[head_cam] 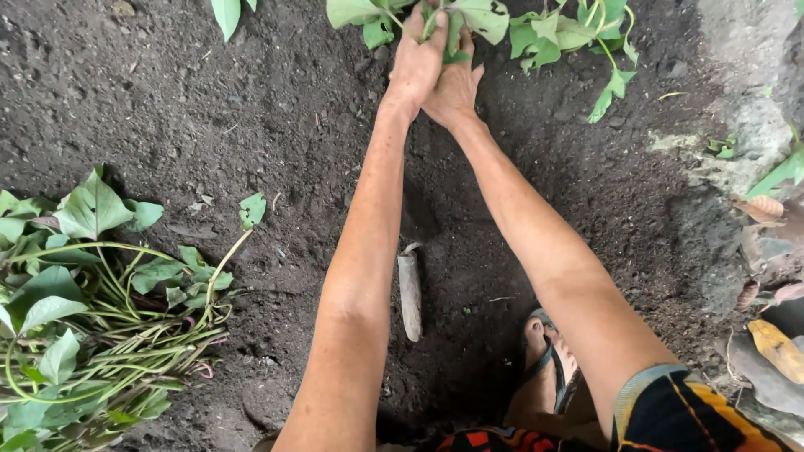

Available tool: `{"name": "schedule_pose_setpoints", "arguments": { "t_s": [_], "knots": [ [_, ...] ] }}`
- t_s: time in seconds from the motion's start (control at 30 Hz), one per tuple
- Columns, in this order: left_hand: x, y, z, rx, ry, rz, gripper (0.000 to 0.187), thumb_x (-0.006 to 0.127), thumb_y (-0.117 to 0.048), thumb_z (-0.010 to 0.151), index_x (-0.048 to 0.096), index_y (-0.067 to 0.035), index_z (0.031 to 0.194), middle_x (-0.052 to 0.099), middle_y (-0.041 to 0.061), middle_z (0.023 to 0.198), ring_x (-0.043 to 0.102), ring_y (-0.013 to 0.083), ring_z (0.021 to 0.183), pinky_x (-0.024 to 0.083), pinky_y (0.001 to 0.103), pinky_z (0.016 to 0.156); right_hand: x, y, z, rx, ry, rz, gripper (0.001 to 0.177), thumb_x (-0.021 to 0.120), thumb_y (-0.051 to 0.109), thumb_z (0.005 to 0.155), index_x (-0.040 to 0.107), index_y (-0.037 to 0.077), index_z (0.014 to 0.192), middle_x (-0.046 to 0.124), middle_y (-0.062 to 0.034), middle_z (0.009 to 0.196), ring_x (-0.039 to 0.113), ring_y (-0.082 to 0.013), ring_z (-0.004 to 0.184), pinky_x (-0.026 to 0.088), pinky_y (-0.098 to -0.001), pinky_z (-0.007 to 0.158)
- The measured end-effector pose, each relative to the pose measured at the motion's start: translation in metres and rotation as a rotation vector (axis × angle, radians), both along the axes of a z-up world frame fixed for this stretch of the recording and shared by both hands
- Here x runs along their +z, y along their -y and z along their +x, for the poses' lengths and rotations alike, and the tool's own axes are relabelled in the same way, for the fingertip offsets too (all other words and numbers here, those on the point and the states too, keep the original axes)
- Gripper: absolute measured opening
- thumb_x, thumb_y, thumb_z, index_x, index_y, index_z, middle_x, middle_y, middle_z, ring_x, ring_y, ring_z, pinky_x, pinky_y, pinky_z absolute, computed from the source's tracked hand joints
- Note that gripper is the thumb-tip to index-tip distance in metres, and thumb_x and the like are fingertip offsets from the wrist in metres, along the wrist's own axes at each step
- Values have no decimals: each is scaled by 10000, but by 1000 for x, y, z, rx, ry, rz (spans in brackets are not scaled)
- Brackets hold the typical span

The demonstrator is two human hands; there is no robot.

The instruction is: Planting sweet potato vine cuttings into the ground using a hand trowel.

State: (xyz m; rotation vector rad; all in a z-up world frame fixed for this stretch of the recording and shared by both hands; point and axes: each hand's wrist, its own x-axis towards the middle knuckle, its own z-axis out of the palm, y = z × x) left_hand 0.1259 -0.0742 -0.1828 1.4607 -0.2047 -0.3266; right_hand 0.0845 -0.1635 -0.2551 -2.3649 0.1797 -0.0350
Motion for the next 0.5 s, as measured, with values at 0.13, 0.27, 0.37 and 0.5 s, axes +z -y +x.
{"name": "schedule_pose_setpoints", "arguments": {
  "t_s": [0.13,0.27,0.37,0.5],
  "knots": [
    [42,-5,-8,-131,-160,218,762,598,-437,959,306,-70,1560,408,217,1536,461,390,1418,431,550,1150,9,-12,7,-170,-84,-109,672,684,464,978,424,177,1527,329,-115,1575,316,-283,1481,251,-647,1120],
    [62,-35,-22,-273,-26,431,954,648,-161,788,176,-131,1617,292,255,1637,237,456,1546,165,707,1208,6,-14,7,-31,78,508,584,563,422,1067,373,142,1543,413,-141,1559,348,-323,1496,158,-647,1230],
    [39,-55,-34,-71,225,739,851,611,-174,671,452,-131,1506,285,239,1649,149,446,1560,4,788,1178,-6,-14,7,182,370,1357,523,502,365,1147,362,129,1592,387,-176,1635,325,-326,1550,174,-496,1329],
    [-19,-71,-61,297,355,1128,812,643,-78,813,353,-30,1570,259,173,1690,164,398,1588,143,631,1295,61,-21,-10,-75,295,169,119,716,414,975,737,303,1012,544,52,1451,366,-234,1448,91,-617,1182]
  ]
}}
